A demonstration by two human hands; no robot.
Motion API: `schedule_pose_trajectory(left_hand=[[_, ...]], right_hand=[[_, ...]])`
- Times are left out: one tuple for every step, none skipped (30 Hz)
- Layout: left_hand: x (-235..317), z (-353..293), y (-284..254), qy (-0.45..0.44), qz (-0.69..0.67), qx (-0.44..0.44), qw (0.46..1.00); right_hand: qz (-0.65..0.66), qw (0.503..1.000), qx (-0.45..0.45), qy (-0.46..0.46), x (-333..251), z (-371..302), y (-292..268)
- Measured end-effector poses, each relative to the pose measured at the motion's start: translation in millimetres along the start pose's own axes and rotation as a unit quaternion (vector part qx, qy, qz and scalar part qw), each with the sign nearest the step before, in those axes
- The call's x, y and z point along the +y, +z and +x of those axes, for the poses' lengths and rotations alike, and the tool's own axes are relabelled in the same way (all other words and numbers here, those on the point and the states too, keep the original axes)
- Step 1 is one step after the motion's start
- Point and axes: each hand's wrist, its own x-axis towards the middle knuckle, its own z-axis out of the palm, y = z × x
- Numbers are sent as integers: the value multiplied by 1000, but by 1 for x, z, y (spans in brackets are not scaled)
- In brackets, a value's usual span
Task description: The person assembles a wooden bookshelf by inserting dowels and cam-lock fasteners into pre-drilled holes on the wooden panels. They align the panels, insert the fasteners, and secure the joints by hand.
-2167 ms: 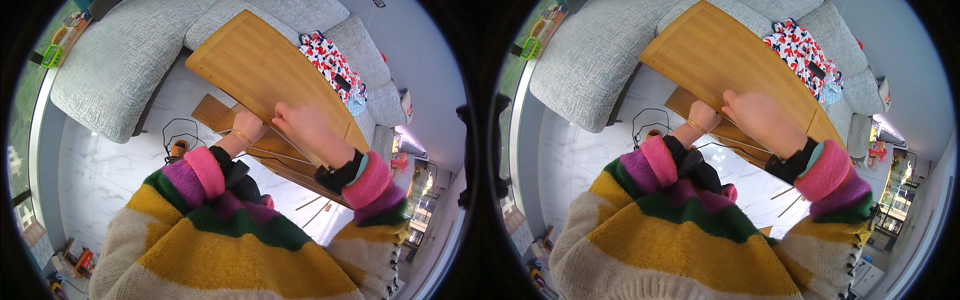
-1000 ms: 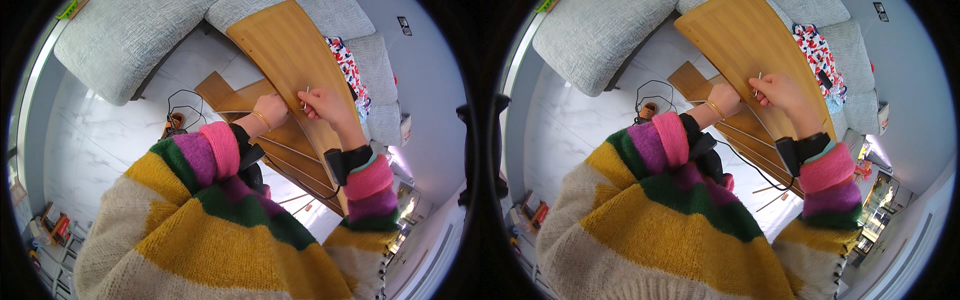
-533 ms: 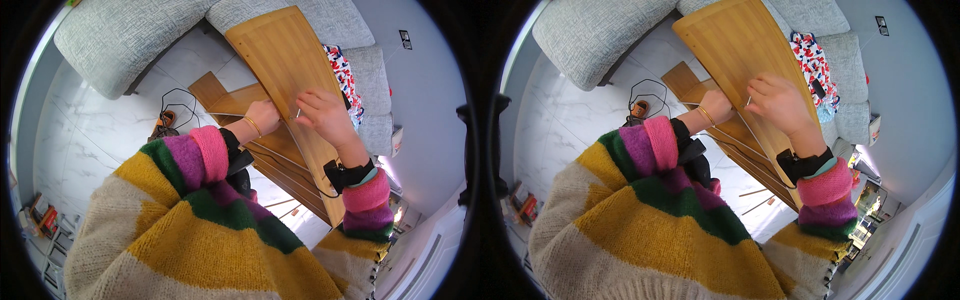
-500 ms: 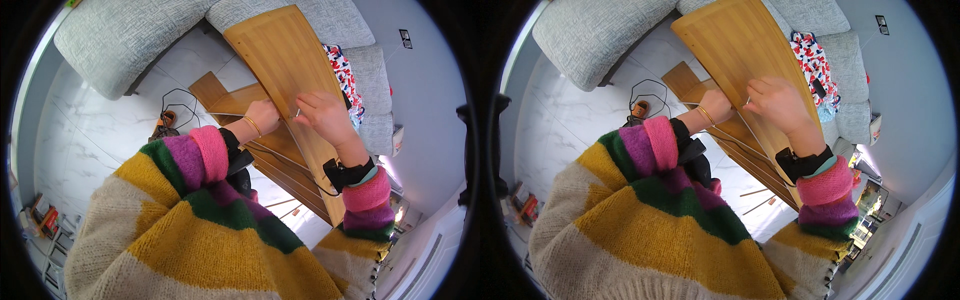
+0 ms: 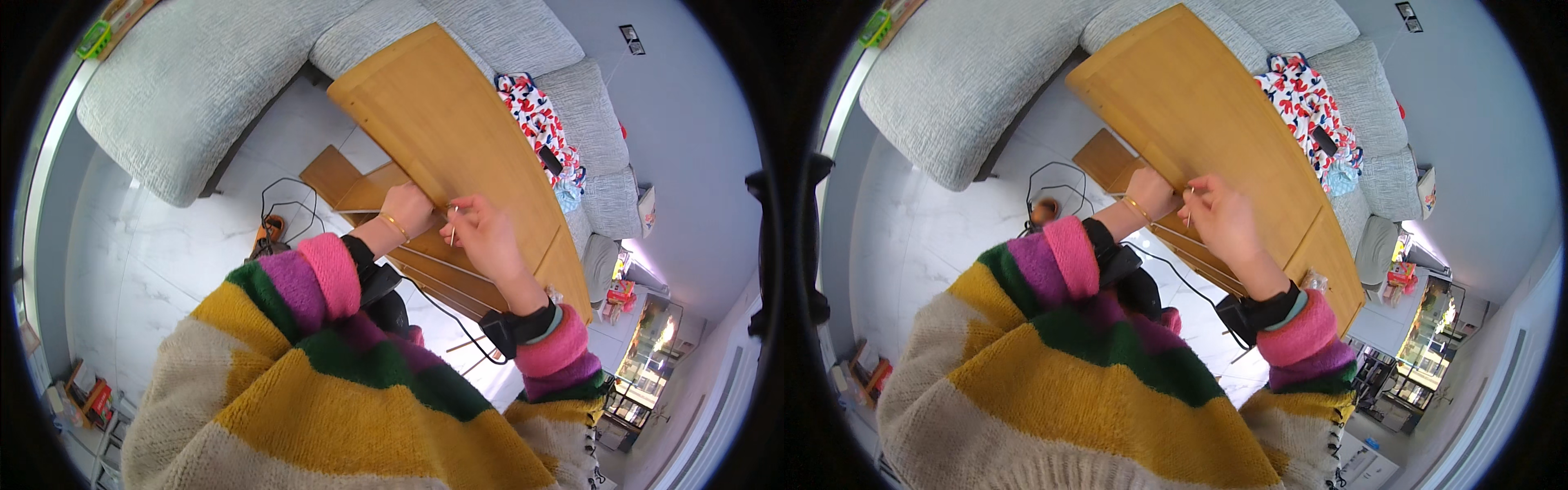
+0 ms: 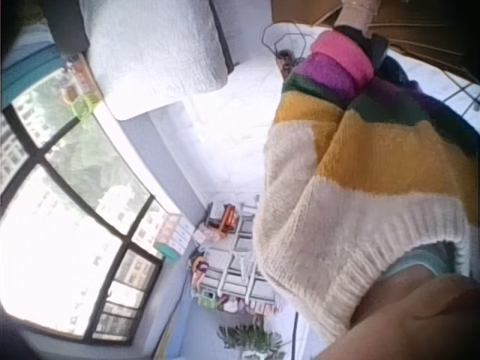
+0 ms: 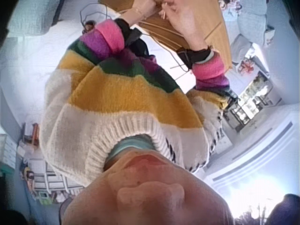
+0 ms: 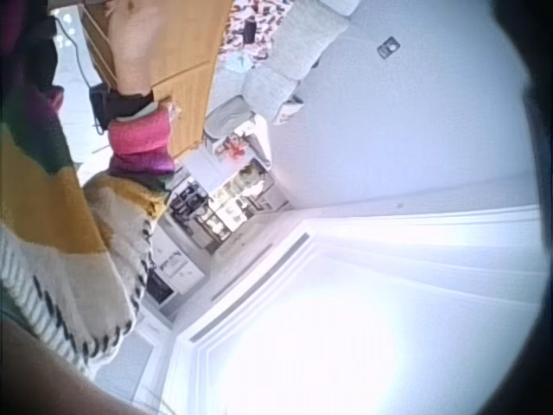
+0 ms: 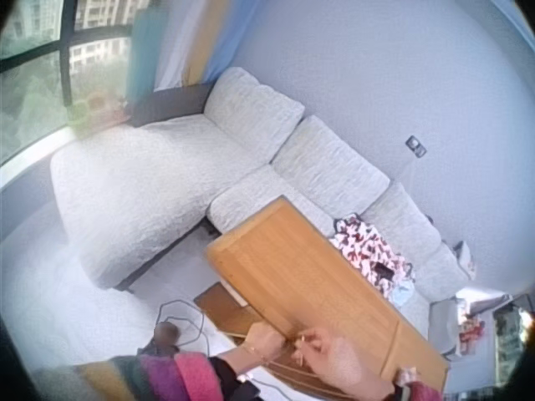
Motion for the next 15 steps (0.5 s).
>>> schedule_pose_trajectory(left_hand=[[-1,0,0,13,-6,13,1000],[-2,1,0,17,4,18,1000],[-2,0,0,15,9,12,1000],[-3,0,0,16,11,17,1000],[-3,-1,0,23,18,11,1000],[-3,-2,1,31,22,18,999],[-3,-2,1,36,22,24,999],[-3,-2,2,36,24,30,999],[-4,-3,1,32,24,35,999],[-4,-3,1,28,24,40,999],[-3,-4,1,28,27,28,999],[-3,-4,0,28,29,16,999],[-3,-3,0,25,32,7,999],[-3,-2,-1,31,51,3,998],[-2,-1,-1,31,70,3,997]], right_hand=[[-47,997,-11,-59,1,-4,-5],[-97,991,-26,-87,2,-7,-10],[-91,990,-41,-98,1,-8,-15],[-176,969,-48,-169,-1,-7,-21],[-262,941,-57,-206,-4,-5,-28],[-344,902,-60,-254,-7,-2,-33],[-375,880,-74,-280,-12,2,-36],[-404,854,-83,-317,-16,6,-38],[-433,824,-94,-354,-19,11,-39],[-462,795,-101,-379,-22,15,-37],[-490,765,-110,-404,-25,19,-34],[-500,735,-100,-447,-26,23,-30],[-538,728,-109,-411,-26,28,-25],[-560,723,-102,-393,-25,32,-19],[-572,715,-81,-393,-24,37,-15]])
